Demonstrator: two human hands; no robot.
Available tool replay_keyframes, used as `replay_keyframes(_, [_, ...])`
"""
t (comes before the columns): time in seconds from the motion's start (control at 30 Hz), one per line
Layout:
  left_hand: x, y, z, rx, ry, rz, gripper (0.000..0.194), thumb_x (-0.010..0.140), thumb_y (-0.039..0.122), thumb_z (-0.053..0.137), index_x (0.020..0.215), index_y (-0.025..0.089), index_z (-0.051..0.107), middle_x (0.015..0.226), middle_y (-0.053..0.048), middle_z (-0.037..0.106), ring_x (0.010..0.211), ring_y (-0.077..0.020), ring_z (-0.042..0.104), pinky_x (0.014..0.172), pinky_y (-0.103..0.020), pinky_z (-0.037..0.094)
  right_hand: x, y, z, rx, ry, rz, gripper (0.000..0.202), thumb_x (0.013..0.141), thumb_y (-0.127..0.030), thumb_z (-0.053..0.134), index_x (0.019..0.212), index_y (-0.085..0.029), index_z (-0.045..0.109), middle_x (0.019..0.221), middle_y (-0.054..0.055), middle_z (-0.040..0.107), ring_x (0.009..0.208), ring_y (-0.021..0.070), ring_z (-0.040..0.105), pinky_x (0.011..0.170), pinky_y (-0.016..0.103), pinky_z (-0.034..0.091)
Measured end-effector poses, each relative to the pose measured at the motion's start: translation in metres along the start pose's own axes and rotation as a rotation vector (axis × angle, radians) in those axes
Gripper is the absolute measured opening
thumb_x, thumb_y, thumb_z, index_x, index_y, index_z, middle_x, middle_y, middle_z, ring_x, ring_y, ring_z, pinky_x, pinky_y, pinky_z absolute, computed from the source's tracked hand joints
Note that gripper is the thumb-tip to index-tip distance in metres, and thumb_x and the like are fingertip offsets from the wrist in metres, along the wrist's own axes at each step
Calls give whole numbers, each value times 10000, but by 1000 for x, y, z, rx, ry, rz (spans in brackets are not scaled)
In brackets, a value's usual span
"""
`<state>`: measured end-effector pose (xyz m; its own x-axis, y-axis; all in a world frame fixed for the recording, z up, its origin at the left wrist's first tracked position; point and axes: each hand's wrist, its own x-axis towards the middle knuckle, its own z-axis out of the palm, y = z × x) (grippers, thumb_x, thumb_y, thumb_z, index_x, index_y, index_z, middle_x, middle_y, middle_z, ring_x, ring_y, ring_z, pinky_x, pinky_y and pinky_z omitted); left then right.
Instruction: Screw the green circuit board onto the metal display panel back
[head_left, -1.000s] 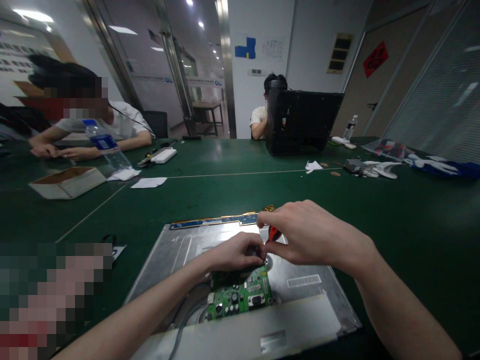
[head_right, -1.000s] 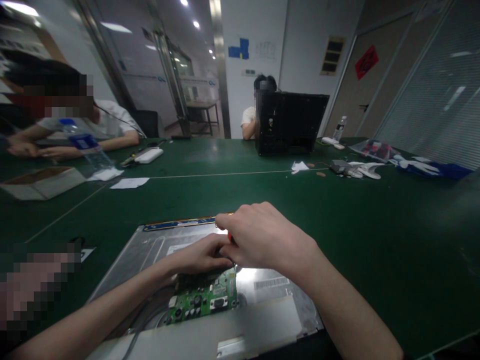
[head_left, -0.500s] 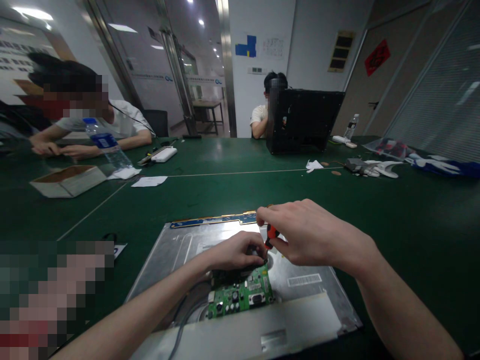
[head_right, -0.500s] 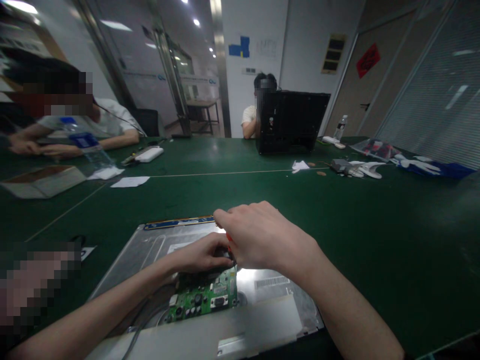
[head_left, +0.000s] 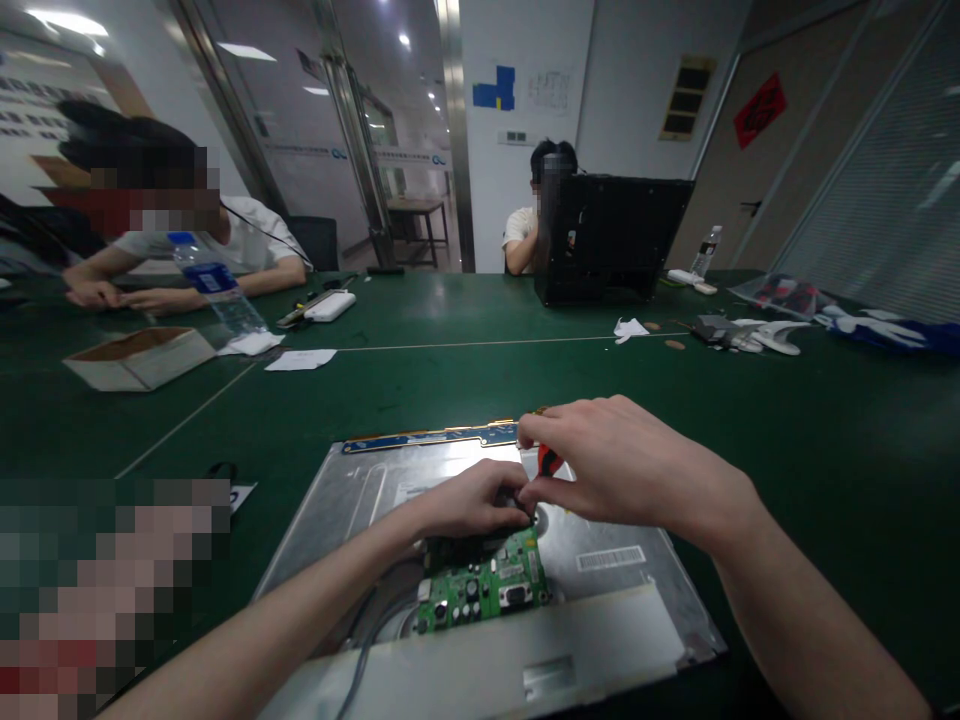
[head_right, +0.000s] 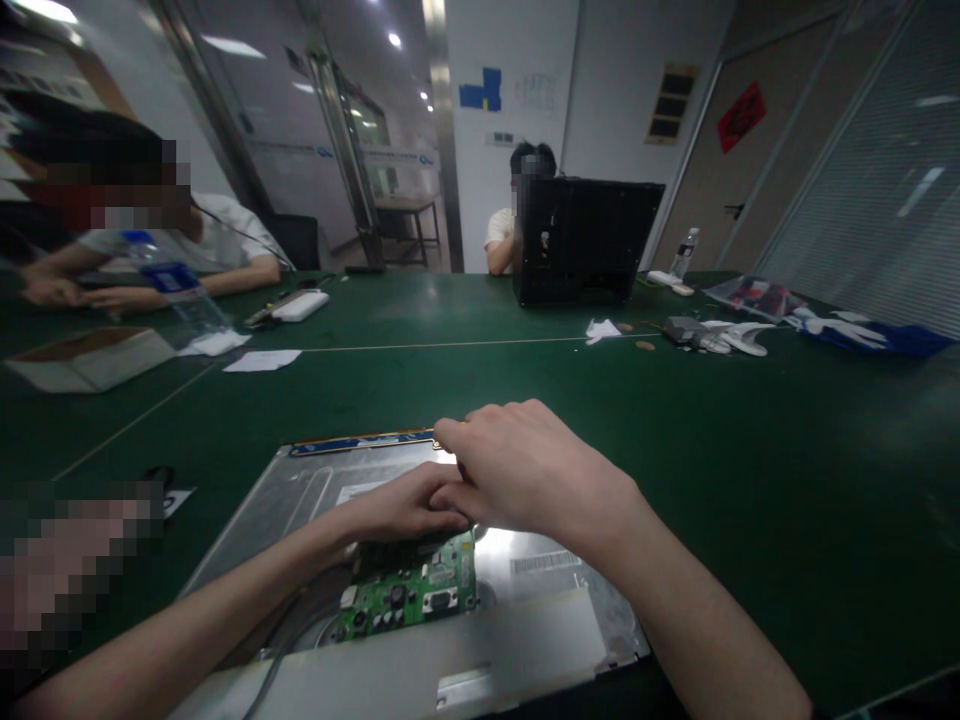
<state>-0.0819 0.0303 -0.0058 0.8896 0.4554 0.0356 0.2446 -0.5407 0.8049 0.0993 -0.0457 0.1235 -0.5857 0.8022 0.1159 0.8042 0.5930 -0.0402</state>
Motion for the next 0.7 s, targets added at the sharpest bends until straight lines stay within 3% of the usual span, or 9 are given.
replay_keyframes(0.07, [0, 1, 0, -13, -9, 6, 126, 814, 277, 641, 854, 158, 632, 833, -15, 648, 773, -166, 593, 709, -249, 454, 2, 1, 2, -35, 4, 32, 188, 871, -396, 569, 875, -210, 597, 748, 19, 675, 628, 173, 586, 499, 285, 227])
replay_keyframes(0.17, [0, 1, -1, -11, -15, 9, 115, 816, 262, 640, 858, 154, 639, 825, -20, 653, 775, -167, 602, 706, -247, 455, 2, 3, 3, -55, 5, 25, 144, 894, -337, 532, 869, -214, 603, 710, 14, 664, 587, 157, 567, 492, 281, 214])
replay_keyframes(0.4, [0, -3, 0, 23, -13, 30, 104, 811, 254, 656, 856, 163, 677, 839, -17, 662, 790, -168, 592, 712, -239, 439, -3, 2, -1, 26, 9, -66, 85, 816, -205, 545, 898, -193, 526, 828, 16, 664, 650, 146, 547, 505, 276, 234])
replay_keyframes(0.7, [-1, -1, 0, 39, -10, 54, 78, 825, 233, 645, 856, 166, 671, 866, -21, 656, 823, -171, 590, 738, -244, 440, 0, 2, 1, -48, -16, 45, 119, 884, -324, 535, 880, -211, 575, 724, 18, 664, 601, 160, 574, 498, 278, 206])
